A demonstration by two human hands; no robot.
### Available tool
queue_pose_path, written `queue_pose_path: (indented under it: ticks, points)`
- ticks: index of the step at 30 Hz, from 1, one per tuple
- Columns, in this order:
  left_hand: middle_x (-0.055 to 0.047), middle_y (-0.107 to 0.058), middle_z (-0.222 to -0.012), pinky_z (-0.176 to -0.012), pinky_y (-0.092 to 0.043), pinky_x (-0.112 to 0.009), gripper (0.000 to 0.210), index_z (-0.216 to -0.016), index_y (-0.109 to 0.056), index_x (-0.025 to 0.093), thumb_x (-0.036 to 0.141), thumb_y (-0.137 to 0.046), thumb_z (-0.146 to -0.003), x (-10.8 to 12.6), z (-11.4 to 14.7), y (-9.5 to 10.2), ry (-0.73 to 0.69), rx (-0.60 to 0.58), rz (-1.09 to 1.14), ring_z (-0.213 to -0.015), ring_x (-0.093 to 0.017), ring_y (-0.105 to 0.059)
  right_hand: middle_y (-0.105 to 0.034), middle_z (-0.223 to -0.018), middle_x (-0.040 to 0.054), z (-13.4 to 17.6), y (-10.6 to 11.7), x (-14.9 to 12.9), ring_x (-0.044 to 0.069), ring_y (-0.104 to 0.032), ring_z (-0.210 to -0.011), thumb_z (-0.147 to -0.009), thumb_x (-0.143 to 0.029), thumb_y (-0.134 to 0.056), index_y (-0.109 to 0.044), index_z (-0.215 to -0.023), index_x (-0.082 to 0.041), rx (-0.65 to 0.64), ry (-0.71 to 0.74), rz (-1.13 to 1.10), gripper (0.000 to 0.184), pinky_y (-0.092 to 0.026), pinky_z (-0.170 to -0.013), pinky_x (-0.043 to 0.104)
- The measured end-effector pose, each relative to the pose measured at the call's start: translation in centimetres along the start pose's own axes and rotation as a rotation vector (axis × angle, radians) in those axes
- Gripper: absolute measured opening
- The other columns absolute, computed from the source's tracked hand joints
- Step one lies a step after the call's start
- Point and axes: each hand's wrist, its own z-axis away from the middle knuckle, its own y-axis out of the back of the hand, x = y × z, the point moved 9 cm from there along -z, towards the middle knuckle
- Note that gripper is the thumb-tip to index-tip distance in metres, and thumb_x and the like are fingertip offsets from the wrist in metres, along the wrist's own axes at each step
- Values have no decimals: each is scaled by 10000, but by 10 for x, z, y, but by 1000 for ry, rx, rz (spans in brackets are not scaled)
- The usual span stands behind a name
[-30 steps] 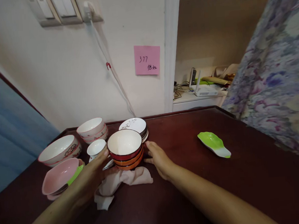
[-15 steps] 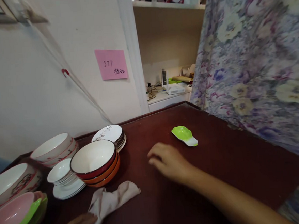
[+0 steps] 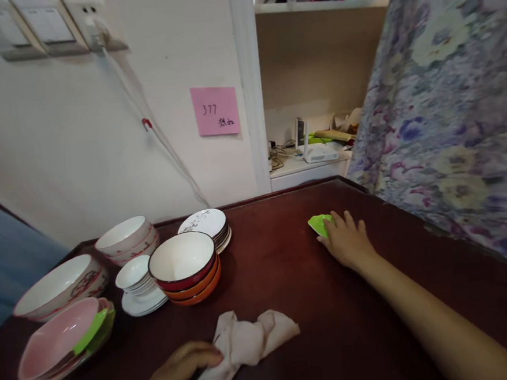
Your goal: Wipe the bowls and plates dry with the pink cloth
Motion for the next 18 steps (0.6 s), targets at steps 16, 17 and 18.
queue_pose_path:
  ticks: [16,17,18]
  points:
    - [-13,-660,-1158,-930,-456,-300,249,-1089,-639,336,385,-582,-852,38,21,103,153,511,-22,-1078,-231,-591,-621,-1144,49,100,13,-250,210,-584,-1047,-867,-235,-565,-671,-1110,-235,-694,543,-806,265,-449,-935,325]
    - [-11,-660,-1151,-945,-445,-310,239,-1068,-645,329,401,-581,-850,29,29,112,208,571,-9,-1085,-237,-583,-601,-1194,57,89,14,-241,225,-573,-1079,-861,-279,-589,-658,-1148,-247,-666,521,-775,297,-440,-960,347]
    - [-11,-661,-1138,-958,-435,-317,234,-1050,-650,321,416,-580,-848,21,37,120,257,620,10,-1089,-241,-578,-593,-1228,64,78,12,-232,244,-561,-1115,-865,-329,-595,-641,-1189,-261,-652,495,-743,335,-421,-993,379]
